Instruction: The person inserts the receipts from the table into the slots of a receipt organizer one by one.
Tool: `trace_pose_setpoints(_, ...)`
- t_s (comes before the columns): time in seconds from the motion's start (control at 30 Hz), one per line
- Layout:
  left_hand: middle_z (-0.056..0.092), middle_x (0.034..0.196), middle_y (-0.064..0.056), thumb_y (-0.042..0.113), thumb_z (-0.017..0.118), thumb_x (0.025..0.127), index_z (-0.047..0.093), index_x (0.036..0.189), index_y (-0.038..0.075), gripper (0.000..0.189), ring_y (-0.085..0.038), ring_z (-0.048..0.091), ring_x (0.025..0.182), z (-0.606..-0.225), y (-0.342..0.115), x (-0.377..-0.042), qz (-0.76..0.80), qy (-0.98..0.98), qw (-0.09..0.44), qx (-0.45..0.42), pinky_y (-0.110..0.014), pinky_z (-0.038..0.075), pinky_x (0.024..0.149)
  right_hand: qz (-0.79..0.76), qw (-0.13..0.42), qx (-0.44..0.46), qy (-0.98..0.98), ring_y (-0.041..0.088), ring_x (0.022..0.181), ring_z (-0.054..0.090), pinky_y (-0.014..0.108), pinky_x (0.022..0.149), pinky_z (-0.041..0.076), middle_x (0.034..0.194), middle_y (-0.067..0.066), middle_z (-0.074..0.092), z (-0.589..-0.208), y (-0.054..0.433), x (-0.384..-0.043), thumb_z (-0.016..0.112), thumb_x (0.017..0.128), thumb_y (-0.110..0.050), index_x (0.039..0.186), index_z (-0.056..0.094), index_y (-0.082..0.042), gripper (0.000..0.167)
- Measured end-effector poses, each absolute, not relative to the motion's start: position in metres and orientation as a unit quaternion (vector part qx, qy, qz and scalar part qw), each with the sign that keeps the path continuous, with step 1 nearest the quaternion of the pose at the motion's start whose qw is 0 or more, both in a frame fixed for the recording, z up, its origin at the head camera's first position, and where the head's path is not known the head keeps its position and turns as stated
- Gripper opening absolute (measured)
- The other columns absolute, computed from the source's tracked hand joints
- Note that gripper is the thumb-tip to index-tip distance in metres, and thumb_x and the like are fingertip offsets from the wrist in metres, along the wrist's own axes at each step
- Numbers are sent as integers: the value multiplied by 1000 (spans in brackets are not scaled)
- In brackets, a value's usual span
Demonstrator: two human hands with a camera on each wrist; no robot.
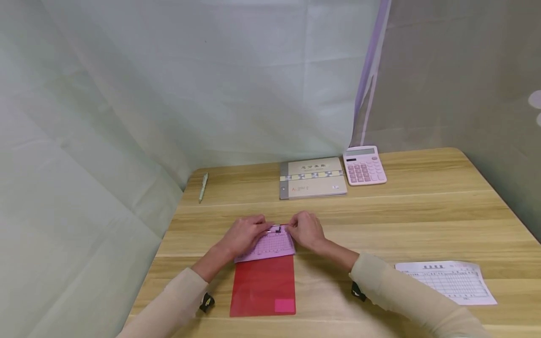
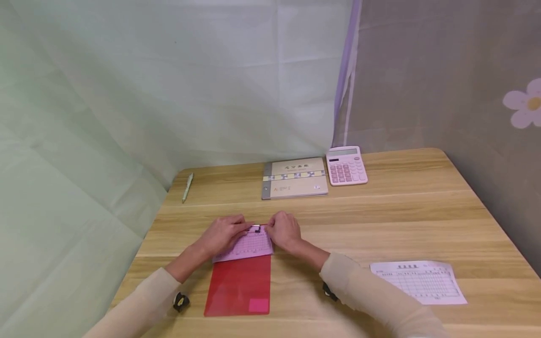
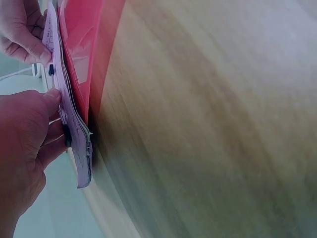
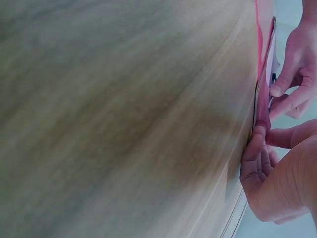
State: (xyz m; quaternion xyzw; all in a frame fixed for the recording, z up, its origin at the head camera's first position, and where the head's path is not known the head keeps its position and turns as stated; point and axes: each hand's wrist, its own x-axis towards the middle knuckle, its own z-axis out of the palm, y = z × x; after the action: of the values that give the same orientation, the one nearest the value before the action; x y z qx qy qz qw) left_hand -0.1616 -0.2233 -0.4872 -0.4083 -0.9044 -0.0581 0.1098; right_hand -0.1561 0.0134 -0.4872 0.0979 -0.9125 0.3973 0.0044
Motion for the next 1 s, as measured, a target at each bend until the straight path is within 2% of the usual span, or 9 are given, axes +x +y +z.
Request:
trace_pose_setpoints(0.3, 63, 95, 4, 11, 70, 104, 78, 130, 16, 28, -9, 57, 80, -486, -223, -161, -56, -918, 81, -385, -30, 54, 71, 405, -7, 84, -910, 14, 67, 62, 31, 61, 51, 73, -1, 72, -487, 13, -156, 85, 90, -12, 81, 82, -6, 11)
trace_pose_setpoints(0.5, 65, 99, 4, 15, 72, 103, 77, 132, 17, 30, -10, 60, 83, -485, -223, -160, -74, -925, 58, -367, -32, 56, 75, 405, -27, 95, -909, 15, 69, 61, 32, 62, 51, 74, -1, 71, -484, 16, -159, 86, 89, -12, 78, 79, -7, 14)
trace_pose_setpoints(0.77, 64, 100, 6, 20, 72, 104, 77, 133, 19, 29, -9, 59, 82, -483, -223, -160, -75, -929, 48, -360, -31, 55, 74, 417, -53, 127, -898, 18, 80, 65, 31, 69, 56, 90, 5, 73, -478, 21, -163, 82, 91, -8, 100, 77, -2, 11)
trace_pose_setpoints(0.87, 64, 100, 5, 21, 72, 104, 77, 133, 19, 30, -9, 59, 83, -483, -223, -160, -74, -929, 47, -358, -32, 55, 75, 417, -73, 133, -896, 16, 71, 64, 29, 63, 54, 84, 3, 72, -476, 22, -164, 80, 93, -7, 96, 80, -3, 5)
trace_pose_setpoints(1.0, 64, 100, 5, 21, 73, 103, 77, 134, 19, 30, -10, 59, 83, -482, -223, -160, -73, -931, 42, -356, -32, 55, 75, 448, -108, 128, -878, 16, 53, 63, 27, 50, 52, 68, 5, 69, -476, 23, -164, 78, 96, -6, 90, 80, -1, 8)
